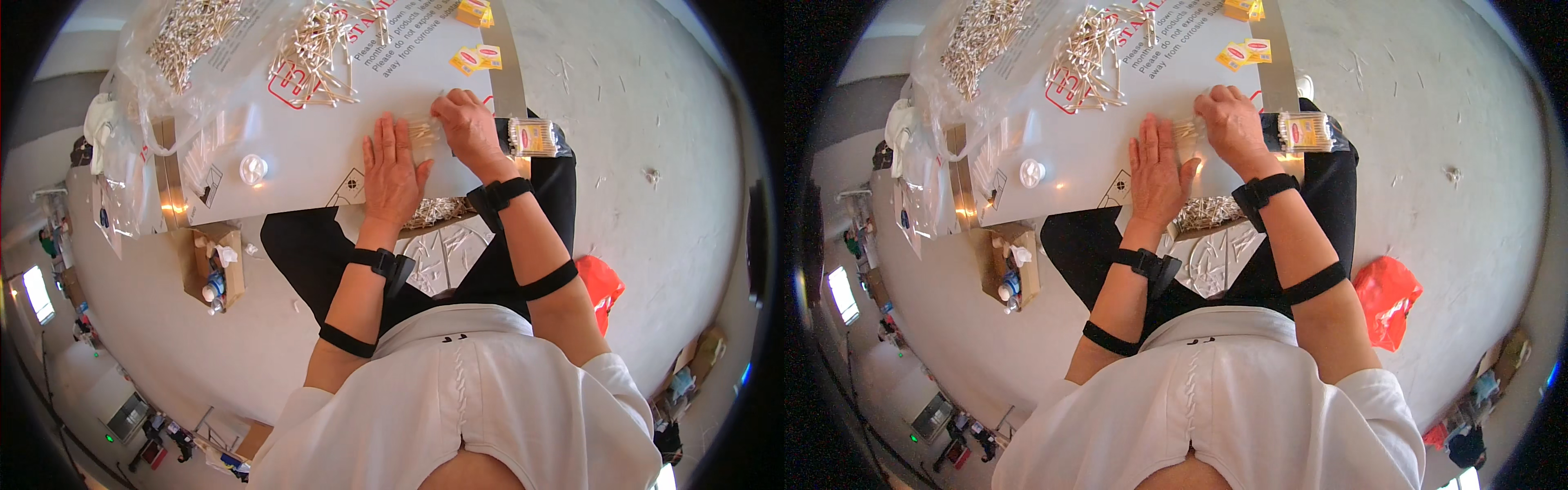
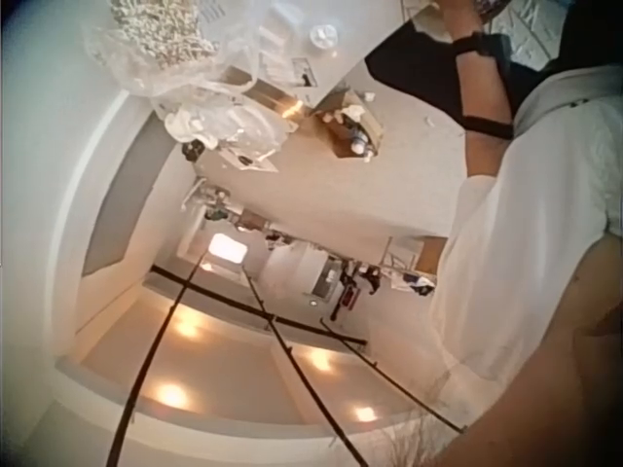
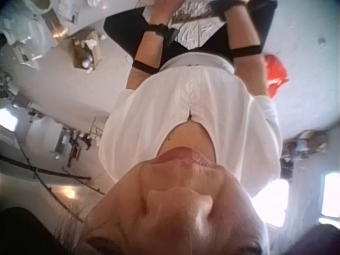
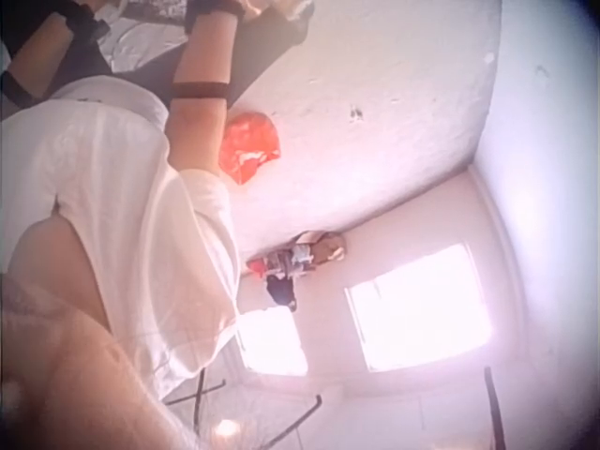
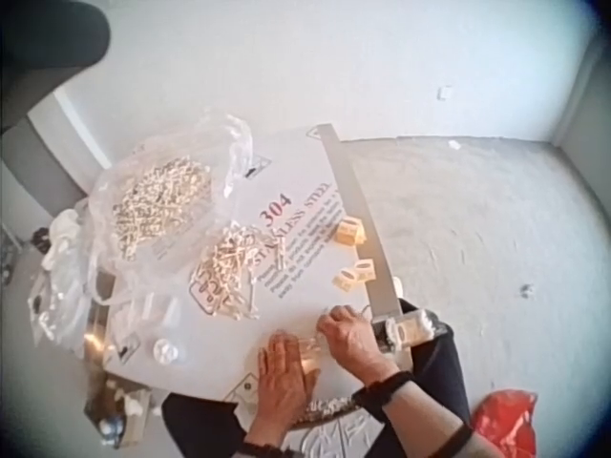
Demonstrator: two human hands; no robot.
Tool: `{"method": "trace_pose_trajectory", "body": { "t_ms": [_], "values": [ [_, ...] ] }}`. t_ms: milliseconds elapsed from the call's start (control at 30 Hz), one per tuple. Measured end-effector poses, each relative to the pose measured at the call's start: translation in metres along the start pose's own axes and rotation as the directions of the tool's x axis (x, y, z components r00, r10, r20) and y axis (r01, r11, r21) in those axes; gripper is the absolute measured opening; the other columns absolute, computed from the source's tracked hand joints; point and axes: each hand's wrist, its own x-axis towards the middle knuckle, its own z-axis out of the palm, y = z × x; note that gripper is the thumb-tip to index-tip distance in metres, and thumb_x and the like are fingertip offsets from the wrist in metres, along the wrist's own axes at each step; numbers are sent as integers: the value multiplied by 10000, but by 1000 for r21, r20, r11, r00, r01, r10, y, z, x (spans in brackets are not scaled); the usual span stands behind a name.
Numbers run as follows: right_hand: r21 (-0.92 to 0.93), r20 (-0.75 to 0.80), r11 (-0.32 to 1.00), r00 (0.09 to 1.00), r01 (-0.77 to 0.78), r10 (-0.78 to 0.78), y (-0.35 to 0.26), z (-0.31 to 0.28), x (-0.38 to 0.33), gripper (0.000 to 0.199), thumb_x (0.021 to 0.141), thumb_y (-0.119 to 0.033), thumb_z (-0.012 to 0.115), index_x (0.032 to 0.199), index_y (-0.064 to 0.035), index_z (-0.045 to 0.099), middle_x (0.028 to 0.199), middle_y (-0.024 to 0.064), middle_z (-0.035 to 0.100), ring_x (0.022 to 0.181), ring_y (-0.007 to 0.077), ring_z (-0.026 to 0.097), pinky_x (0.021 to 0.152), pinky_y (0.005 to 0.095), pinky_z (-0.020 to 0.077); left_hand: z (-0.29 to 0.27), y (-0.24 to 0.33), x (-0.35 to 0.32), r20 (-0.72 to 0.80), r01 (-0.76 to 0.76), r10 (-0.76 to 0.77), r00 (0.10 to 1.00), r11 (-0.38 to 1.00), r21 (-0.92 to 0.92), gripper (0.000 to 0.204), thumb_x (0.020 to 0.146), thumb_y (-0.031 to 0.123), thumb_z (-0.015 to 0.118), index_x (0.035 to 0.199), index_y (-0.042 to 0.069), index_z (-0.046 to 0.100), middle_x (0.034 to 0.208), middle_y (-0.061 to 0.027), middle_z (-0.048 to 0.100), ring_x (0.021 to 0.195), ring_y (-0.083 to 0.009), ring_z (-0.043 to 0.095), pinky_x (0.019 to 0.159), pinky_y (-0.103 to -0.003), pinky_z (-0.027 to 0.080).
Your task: Counting cotton swabs and placing them into small plastic bags for individual packaging.
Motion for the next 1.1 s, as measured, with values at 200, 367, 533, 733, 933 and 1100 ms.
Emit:
{"method": "trace_pose_trajectory", "body": {
  "t_ms": [200,367,533,733,933,1100],
  "values": [
    [231,112,973,994,-22,-4,-4,-11,-6,202,740,41,566,895,-58,648,860,105,616,912,332,600,784,416,510,-2,-1,1,-43,9,-12,999,998,-63,830,827,271,693,1479,-18,268,1547,-226,245,1428,-393,248,1164,-530,189],
    [328,75,941,995,-85,64,-4,-15,-13,362,690,120,545,998,-32,655,959,132,629,959,351,603,835,392,515,-2,-15,-1,-166,-45,1,986,964,-263,845,800,225,714,1476,-1,260,1529,-229,270,1410,-412,268,1162,-529,196],
    [549,34,787,948,-283,317,-5,-9,-34,409,734,134,557,1108,-20,621,1153,89,614,1050,230,611,917,303,488,-17,-4,2,-31,-60,61,998,997,44,807,825,296,695,1477,20,306,1556,-183,262,1447,-345,238,1166,-547,165],
    [796,-32,538,869,-277,494,-13,1,-40,262,875,90,537,1116,12,607,1164,66,614,1032,150,584,933,272,468,-5,4,25,25,-29,27,999,997,78,833,860,483,633,1486,41,306,1579,-164,230,1467,-333,196,1157,-594,121],
    [833,17,452,831,-319,555,-11,0,-48,232,989,-60,498,1180,25,597,1272,79,578,1130,141,553,1003,272,432,-10,10,15,141,-115,100,985,988,107,852,825,502,664,1499,114,315,1587,-157,211,1475,-343,163,1130,-653,102],
    [827,-47,499,851,-260,523,-20,2,-51,257,1023,-131,478,1194,23,593,1297,86,567,1168,143,532,1023,279,425,-6,14,1,115,-106,97,989,992,74,856,828,500,659,1497,93,314,1582,-180,207,1470,-358,173,1130,-651,100]
  ]
}}
